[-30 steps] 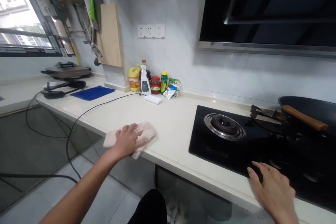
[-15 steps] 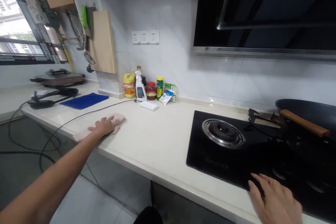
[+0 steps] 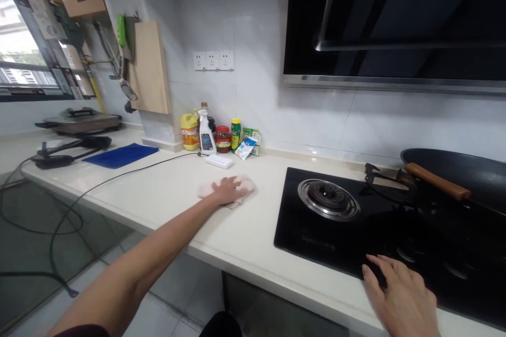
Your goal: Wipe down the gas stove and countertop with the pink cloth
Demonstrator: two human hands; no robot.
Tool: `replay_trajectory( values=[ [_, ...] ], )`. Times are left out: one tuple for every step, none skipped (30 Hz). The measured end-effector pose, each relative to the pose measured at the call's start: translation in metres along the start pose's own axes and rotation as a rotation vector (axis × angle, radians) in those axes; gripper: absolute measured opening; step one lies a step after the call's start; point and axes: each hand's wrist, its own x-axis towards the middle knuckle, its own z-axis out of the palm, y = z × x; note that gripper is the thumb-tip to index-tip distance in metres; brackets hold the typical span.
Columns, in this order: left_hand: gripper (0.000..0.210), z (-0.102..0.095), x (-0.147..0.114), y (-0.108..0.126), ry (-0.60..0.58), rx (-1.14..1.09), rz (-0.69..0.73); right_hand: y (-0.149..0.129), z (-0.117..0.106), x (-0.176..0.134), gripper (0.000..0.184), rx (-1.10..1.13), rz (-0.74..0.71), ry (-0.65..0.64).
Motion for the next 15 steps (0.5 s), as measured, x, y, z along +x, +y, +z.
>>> replay_trajectory(
  values=[
    [0.077,0.008,-0.013,0.016,-0.022,-0.003,0.079,0.0,-0.001,0.0,0.063,-0.003,0.002,-0.003],
    [0.075,0.014,-0.028,0.029,-0.043,-0.007,0.153,-0.001,-0.002,0.0,0.063,-0.008,0.002,-0.005],
    [0.073,0.02,-0.046,0.039,-0.062,-0.011,0.219,-0.002,-0.002,0.0,0.064,-0.014,-0.002,-0.006],
    [0.07,0.024,-0.065,0.047,-0.08,-0.016,0.28,-0.003,-0.003,0.0,0.064,-0.019,-0.007,-0.006],
    [0.067,0.028,-0.084,0.051,-0.097,-0.021,0.334,-0.004,-0.004,-0.001,0.064,-0.024,-0.011,-0.005],
    [0.065,0.031,-0.104,0.053,-0.11,-0.027,0.376,-0.005,-0.005,-0.001,0.065,-0.03,-0.012,-0.005],
    [0.064,0.033,-0.122,0.052,-0.123,-0.034,0.409,-0.006,-0.006,-0.001,0.065,-0.035,-0.014,-0.008],
    [0.063,0.035,-0.138,0.049,-0.131,-0.041,0.437,-0.007,-0.007,-0.002,0.066,-0.04,-0.014,-0.013],
    [0.062,0.036,-0.152,0.044,-0.131,-0.047,0.459,-0.008,-0.008,-0.002,0.066,-0.044,-0.016,-0.02],
    [0.061,0.036,-0.162,0.037,-0.118,-0.049,0.473,-0.008,-0.009,-0.003,0.066,-0.046,-0.02,-0.03],
    [0.061,0.037,-0.169,0.029,-0.086,-0.039,0.472,-0.008,-0.01,-0.003,0.067,-0.047,-0.024,-0.037],
    [0.059,0.036,-0.172,0.019,-0.041,-0.018,0.451,-0.008,-0.01,-0.003,0.068,-0.047,-0.026,-0.043],
    [0.057,0.034,-0.173,0.008,0.01,0.01,0.412,-0.007,-0.009,-0.003,0.068,-0.046,-0.026,-0.046],
    [0.054,0.031,-0.171,-0.004,0.057,0.041,0.357,-0.005,-0.008,-0.004,0.068,-0.045,-0.026,-0.044],
    [0.052,0.027,-0.167,-0.018,0.092,0.069,0.293,-0.004,-0.007,-0.004,0.068,-0.044,-0.028,-0.04]
  ],
)
